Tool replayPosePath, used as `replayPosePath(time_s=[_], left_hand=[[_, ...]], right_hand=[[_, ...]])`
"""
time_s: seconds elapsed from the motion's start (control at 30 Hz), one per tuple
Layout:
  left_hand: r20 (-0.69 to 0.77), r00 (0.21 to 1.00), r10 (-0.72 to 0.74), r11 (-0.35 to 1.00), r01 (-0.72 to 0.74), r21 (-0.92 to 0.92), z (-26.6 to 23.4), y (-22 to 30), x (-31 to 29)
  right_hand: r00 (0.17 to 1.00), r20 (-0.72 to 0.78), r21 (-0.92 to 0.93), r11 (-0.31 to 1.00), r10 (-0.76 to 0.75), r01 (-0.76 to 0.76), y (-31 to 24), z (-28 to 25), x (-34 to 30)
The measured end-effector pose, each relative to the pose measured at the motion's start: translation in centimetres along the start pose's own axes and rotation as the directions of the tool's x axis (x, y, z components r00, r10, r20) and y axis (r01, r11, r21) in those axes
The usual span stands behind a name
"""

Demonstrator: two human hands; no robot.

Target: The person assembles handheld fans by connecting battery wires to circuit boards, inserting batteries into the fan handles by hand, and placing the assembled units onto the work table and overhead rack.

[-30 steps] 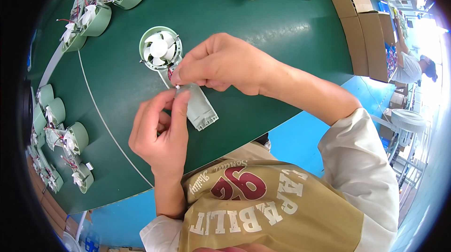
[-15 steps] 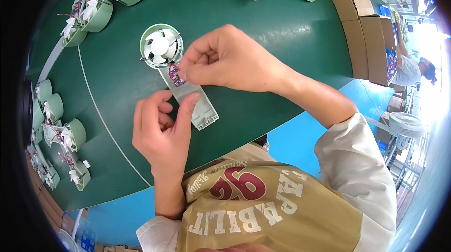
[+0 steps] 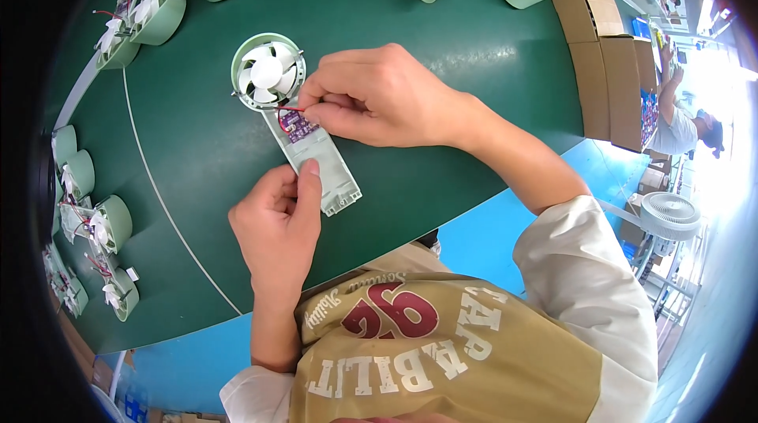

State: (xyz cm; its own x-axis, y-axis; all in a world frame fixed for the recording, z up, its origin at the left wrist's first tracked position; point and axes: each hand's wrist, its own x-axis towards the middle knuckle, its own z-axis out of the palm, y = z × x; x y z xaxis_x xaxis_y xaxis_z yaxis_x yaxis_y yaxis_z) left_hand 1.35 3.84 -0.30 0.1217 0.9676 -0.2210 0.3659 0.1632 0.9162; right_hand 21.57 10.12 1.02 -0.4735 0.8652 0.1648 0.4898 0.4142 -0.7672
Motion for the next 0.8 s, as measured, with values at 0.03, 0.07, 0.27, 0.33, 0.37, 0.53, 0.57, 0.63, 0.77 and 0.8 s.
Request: replayPosePath(time_s=[0.03, 0.07, 0.27, 0.33, 0.37, 0.53, 0.57, 0.63, 0.77, 0.8], left_hand=[[-0.001, 1.000, -0.003, 1.000, 0.003, -0.002, 0.0, 0.0, 0.0], [0.000, 1.000, -0.005, 1.000, 0.005, -0.010, 0.0, 0.0, 0.0], [-0.002, 1.000, 0.015, 0.999, -0.015, -0.051, 0.1, -0.1, 0.0], [0.000, 1.000, 0.015, 0.999, -0.015, -0.049, 0.0, -0.1, 0.0], [-0.001, 1.000, 0.013, 0.999, -0.013, -0.046, 0.0, 0.0, 0.1], [-0.002, 1.000, 0.008, 0.998, -0.008, -0.056, 0.1, -0.2, 0.2], [-0.004, 1.000, 0.019, 0.999, -0.019, -0.042, 0.1, -0.1, 0.2], [-0.008, 1.000, 0.027, 0.999, -0.027, -0.034, 0.2, -0.1, 0.2], [-0.029, 0.999, 0.014, 0.999, -0.015, -0.049, 0.1, -0.2, 0.1], [-0.024, 1.000, 0.006, 0.999, -0.008, -0.048, 0.1, -0.2, 0.1]], right_hand=[[1.000, -0.012, -0.004, 1.000, -0.003, 0.003, 0.0, 0.0, 0.0], [1.000, -0.008, -0.005, 1.000, -0.004, 0.004, -0.1, 0.1, 0.0], [0.998, -0.036, -0.124, 0.991, -0.055, 0.050, -0.8, 0.2, -0.2], [0.998, -0.040, -0.141, 0.989, -0.042, 0.036, -1.0, 0.2, -0.2], [0.998, -0.037, -0.141, 0.989, -0.042, 0.037, -1.1, 0.2, -0.2], [0.999, -0.049, -0.142, 0.990, -0.009, 0.002, -1.4, 0.3, -0.2], [0.999, -0.044, -0.144, 0.990, -0.008, 0.001, -1.5, 0.3, -0.3], [0.998, -0.056, -0.111, 0.993, 0.040, -0.046, -1.5, 0.2, -0.5], [0.998, -0.046, -0.180, 0.983, -0.048, 0.039, -1.9, 0.6, -0.5], [0.995, -0.067, -0.239, 0.969, -0.075, 0.057, -1.9, 0.8, -0.6]])
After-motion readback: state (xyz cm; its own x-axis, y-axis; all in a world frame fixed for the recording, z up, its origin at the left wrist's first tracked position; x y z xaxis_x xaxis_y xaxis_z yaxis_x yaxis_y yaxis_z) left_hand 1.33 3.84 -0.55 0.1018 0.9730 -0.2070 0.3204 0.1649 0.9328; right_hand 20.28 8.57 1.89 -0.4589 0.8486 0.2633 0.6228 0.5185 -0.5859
